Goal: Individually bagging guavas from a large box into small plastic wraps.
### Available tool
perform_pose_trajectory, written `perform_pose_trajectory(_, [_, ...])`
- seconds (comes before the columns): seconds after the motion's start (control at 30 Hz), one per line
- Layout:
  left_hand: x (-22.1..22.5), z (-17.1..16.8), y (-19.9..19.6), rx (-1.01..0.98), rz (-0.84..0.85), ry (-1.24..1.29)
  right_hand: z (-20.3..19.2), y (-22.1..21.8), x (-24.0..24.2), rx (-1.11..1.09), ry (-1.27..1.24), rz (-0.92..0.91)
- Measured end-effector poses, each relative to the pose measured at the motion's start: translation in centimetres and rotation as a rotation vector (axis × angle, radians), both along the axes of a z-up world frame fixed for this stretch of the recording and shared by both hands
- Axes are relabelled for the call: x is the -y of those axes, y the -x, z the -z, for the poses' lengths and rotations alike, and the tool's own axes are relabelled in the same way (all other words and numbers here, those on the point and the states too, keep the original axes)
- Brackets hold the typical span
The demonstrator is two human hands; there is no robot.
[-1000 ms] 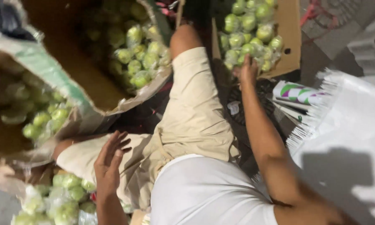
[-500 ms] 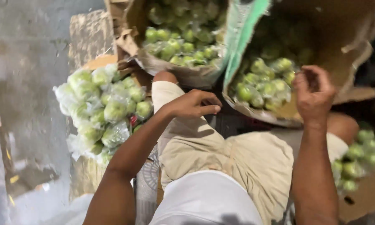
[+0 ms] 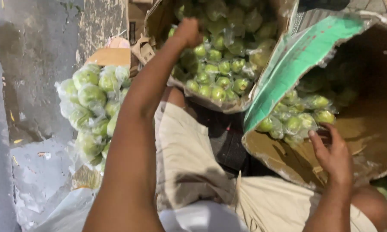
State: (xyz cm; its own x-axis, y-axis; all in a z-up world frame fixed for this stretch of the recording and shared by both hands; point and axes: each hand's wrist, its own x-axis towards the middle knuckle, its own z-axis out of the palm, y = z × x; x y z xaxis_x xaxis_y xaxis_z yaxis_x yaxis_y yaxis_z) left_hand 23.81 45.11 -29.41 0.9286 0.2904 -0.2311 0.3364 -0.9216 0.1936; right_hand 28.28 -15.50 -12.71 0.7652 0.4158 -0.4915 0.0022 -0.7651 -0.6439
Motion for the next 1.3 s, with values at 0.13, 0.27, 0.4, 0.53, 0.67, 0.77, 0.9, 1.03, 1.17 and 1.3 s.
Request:
perform_pose_trajectory(0.13, [2.4,5.2,1.6,-0.689,0.290,-0.280,-0.4,-0.4,-0.9,-0.015,0.142,-0.046])
perform_pose_trajectory(0.27, [0.6,14.0,4.4,-0.695,0.273,-0.415,0.3,-0.8,-1.0,-0.076,0.151,0.007])
perform_pose_trajectory(0.4, [3.2,9.0,4.2,-0.693,0.515,-0.569,-0.6,-0.6,-1.5,-0.106,0.092,0.040])
perform_pose_trajectory(0.53, [5.9,-2.1,2.7,-0.767,0.354,-0.273,-1.2,-0.5,-1.8,-0.091,0.124,0.046])
perform_pose_trajectory(0.67, [11.2,-13.0,3.1,0.041,-0.014,0.604,-1.6,0.4,-1.2,-0.038,0.136,-0.008])
perform_pose_trajectory(0.77, [17.1,-20.0,5.2,0.396,0.034,1.011,-2.2,1.8,-1.1,0.055,-0.028,0.054])
perform_pose_trajectory(0.9, [26.0,-23.8,10.1,0.597,0.139,1.376,-2.1,4.9,-0.5,0.258,-0.602,0.134])
perform_pose_trajectory(1.03, [34.9,-23.8,15.0,0.545,0.017,1.903,-8.3,10.9,-2.2,0.212,-0.980,0.069])
perform_pose_trajectory(1.17, [41.2,-26.3,18.1,0.293,-0.576,2.287,-13.3,15.9,-2.9,0.298,-1.121,-0.057])
perform_pose_trajectory(1.3, [44.1,-25.4,20.2,0.119,-0.471,2.282,-14.9,18.7,-0.9,0.296,-0.979,-0.076])
